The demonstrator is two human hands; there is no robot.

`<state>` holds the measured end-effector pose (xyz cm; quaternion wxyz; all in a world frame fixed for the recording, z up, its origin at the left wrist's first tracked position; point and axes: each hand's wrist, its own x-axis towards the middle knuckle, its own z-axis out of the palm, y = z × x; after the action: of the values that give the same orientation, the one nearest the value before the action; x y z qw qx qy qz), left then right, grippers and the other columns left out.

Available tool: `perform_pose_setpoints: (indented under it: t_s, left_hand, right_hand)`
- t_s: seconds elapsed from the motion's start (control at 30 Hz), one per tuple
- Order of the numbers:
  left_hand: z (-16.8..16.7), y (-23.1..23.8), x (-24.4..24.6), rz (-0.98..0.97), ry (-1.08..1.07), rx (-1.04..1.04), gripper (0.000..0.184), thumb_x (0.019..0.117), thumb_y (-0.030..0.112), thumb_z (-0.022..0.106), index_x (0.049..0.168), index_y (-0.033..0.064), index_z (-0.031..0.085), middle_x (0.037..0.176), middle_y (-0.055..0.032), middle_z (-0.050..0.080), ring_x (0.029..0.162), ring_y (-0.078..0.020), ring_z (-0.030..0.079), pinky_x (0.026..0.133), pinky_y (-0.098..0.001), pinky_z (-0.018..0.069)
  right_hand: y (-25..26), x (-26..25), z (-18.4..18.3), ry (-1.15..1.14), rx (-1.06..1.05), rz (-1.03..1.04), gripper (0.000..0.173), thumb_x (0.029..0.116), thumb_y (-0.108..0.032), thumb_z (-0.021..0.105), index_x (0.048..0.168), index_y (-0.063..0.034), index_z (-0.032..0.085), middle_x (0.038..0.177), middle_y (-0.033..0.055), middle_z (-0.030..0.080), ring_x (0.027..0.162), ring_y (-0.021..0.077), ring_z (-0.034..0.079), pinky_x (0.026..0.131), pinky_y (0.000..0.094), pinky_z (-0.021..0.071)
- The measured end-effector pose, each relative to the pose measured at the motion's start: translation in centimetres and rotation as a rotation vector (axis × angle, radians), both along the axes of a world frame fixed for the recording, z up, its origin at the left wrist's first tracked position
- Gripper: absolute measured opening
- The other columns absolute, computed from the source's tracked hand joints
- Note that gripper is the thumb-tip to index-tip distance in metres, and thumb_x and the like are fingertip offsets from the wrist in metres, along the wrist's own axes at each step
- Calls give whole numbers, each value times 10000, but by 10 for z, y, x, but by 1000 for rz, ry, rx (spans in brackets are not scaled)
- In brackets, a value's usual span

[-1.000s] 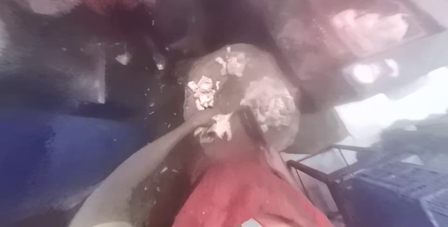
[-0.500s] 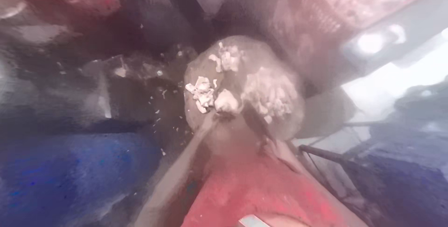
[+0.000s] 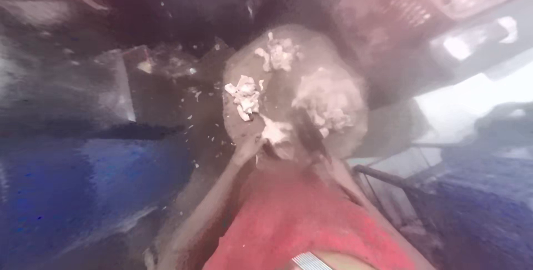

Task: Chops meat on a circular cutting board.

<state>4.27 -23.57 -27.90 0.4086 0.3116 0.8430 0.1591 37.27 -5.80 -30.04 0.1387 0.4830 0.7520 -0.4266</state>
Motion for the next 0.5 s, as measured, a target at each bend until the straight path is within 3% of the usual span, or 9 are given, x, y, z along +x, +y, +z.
perform_pose_setpoints:
  t_s: [0.03, 0.1, 0.23, 0.3, 0.4, 0.47, 0.5]
  left_hand:
    - [12, 3, 3, 26, 76, 52, 448, 1027, 452, 569, 1301, 111, 665, 1143, -128, 721, 1028, -271, 707, 947, -538, 560]
    - [23, 11, 3, -12, 196, 170, 363, 1033, 379, 580, 1287, 142, 686, 1213, -92, 704, 1109, -242, 680, 1001, -504, 542]
    - [6, 38, 3, -136, 243, 180, 323, 1022, 341, 604, 1206, 97, 708, 1240, -154, 678, 1138, -320, 661, 1000, -551, 529]
    - [12, 47, 2, -114, 235, 121, 354, 1023, 341, 593, 1252, 81, 667, 1242, -187, 658, 1094, -343, 675, 959, -561, 551]
    - [30, 22, -17, -64, 21, 250, 312, 1070, 310, 530, 1200, 68, 679, 1141, -150, 698, 1023, -266, 689, 942, -498, 554]
    - [41, -30, -43, -67, -207, 539, 307, 1089, 254, 492, 1177, 16, 664, 1098, -133, 689, 991, -169, 671, 903, -350, 559]
    - [58, -57, -48, -35, -324, 742, 306, 1080, 171, 485, 1165, -84, 631, 1072, -213, 671, 967, -201, 673, 854, -298, 564]
  right_hand:
    - [0, 1, 0, 25, 6, 7, 594, 1057, -561, 418, 1220, -39, 650, 984, 172, 706, 926, 306, 701, 869, 549, 557]
    - [-1, 0, -2, 54, 30, 12, 583, 1058, -541, 433, 1230, -24, 640, 984, 174, 707, 925, 301, 703, 872, 542, 558]
    - [-1, -3, -1, 64, 29, 1, 589, 1051, -552, 454, 1270, -33, 626, 1038, 173, 709, 963, 302, 704, 900, 543, 558]
    - [3, -4, 2, 61, 6, -3, 562, 1057, -519, 465, 1301, -35, 611, 1066, 179, 701, 980, 301, 695, 912, 543, 551]
    - [1, 0, 1, 46, 6, -30, 567, 1057, -529, 457, 1247, -23, 626, 1003, 171, 700, 916, 293, 699, 864, 538, 566]
    - [-2, 2, 3, 71, 32, -22, 564, 1062, -506, 463, 1201, 8, 647, 970, 193, 704, 898, 310, 702, 854, 550, 560]
    - [-3, -1, 4, 89, 30, -16, 553, 1069, -476, 471, 1238, 22, 640, 1013, 220, 706, 941, 331, 704, 891, 564, 550]
